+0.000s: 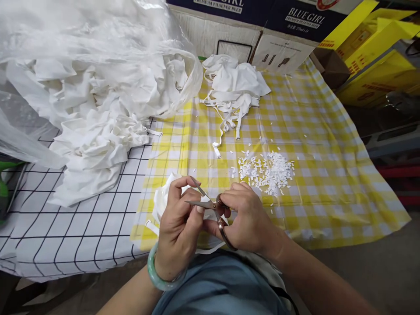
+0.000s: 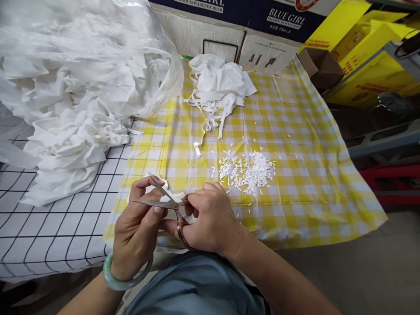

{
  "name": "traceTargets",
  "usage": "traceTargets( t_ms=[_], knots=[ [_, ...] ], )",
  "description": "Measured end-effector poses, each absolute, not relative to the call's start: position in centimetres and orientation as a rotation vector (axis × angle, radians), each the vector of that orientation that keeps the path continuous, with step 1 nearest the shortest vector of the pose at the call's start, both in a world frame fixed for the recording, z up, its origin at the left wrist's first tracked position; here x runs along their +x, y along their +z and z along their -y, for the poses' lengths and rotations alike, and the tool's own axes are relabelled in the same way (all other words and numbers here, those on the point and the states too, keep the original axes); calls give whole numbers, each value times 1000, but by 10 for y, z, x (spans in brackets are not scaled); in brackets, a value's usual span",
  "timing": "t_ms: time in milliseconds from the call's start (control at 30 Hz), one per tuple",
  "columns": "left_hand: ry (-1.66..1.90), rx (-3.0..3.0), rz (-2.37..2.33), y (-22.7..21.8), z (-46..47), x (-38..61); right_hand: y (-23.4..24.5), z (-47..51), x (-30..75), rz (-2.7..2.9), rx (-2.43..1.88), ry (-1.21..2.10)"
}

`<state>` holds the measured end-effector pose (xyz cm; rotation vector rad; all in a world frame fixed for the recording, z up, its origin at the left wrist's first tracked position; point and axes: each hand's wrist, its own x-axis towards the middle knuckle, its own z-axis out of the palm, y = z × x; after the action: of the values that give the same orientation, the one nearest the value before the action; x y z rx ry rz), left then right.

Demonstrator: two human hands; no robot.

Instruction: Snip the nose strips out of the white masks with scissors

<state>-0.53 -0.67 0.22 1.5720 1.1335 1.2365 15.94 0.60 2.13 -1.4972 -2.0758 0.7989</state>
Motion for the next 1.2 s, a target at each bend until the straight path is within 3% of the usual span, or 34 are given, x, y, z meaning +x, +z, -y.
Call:
traceTargets(
  t_ms=[500,733,967,1067,1200],
  knots=[
    [1025,1579,-986,-3,-11,39,-6,21,208,1914,-1716,608],
    [913,859,-878,-6,-14,33,-15,19,211,1541,-1565,1187],
    [1009,382,-654,10,-17,-1,-15,5,194,1553,-1333,1257],
    [1061,527,-788,10,-17,-26,-22,9,177,1605,-1339,1361],
    [958,1300,-1352,-8,8,-70,-38,30,151,1818,-1333,1212]
  ],
)
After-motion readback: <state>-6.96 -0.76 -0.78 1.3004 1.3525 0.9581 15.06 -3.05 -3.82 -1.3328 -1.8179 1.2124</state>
